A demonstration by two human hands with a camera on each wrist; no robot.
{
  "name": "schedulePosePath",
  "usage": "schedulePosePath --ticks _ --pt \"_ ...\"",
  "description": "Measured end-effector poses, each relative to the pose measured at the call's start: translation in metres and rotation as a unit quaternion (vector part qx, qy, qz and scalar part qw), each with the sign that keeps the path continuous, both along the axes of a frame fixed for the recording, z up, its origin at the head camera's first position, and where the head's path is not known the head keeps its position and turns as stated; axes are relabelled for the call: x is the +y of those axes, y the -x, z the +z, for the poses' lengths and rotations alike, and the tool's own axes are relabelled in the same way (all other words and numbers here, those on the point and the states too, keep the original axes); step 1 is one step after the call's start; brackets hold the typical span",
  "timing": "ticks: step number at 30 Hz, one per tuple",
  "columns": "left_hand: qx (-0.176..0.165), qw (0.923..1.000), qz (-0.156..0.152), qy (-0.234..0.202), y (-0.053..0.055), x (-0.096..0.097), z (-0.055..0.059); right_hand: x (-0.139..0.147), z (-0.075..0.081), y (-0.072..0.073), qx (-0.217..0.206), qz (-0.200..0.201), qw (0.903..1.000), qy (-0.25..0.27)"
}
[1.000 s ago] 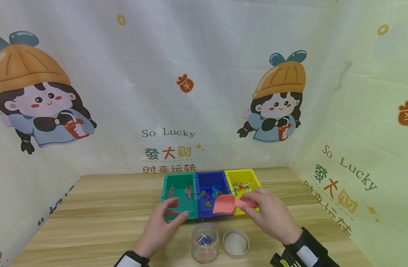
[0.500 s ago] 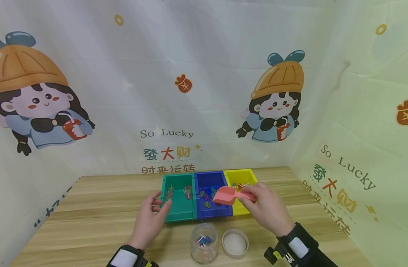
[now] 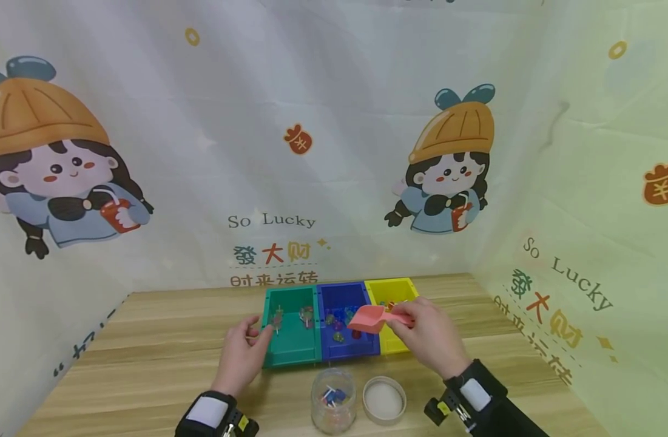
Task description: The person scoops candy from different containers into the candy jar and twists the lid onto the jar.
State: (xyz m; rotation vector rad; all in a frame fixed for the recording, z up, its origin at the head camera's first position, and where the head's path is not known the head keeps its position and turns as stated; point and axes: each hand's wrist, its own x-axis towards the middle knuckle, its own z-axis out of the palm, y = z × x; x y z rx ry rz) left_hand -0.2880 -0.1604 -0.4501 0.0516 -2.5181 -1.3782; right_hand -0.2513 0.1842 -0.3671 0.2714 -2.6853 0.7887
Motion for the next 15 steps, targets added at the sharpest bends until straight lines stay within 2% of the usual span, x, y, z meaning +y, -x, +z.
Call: schedulePosePath --ticks 9,15 --pt "0.015 0.9997 -0.014 0.011 0.014 -0.004 -0.013 -0.009 -0.008 0.013 -0.025 -0.016 0.9995 -0.009" --pt "0.01 0.9995 -0.019 0.025 0.017 -0.005 -0.015 -0.015 -0.01 0.018 -0.008 -0.008 0.9995 -0.031"
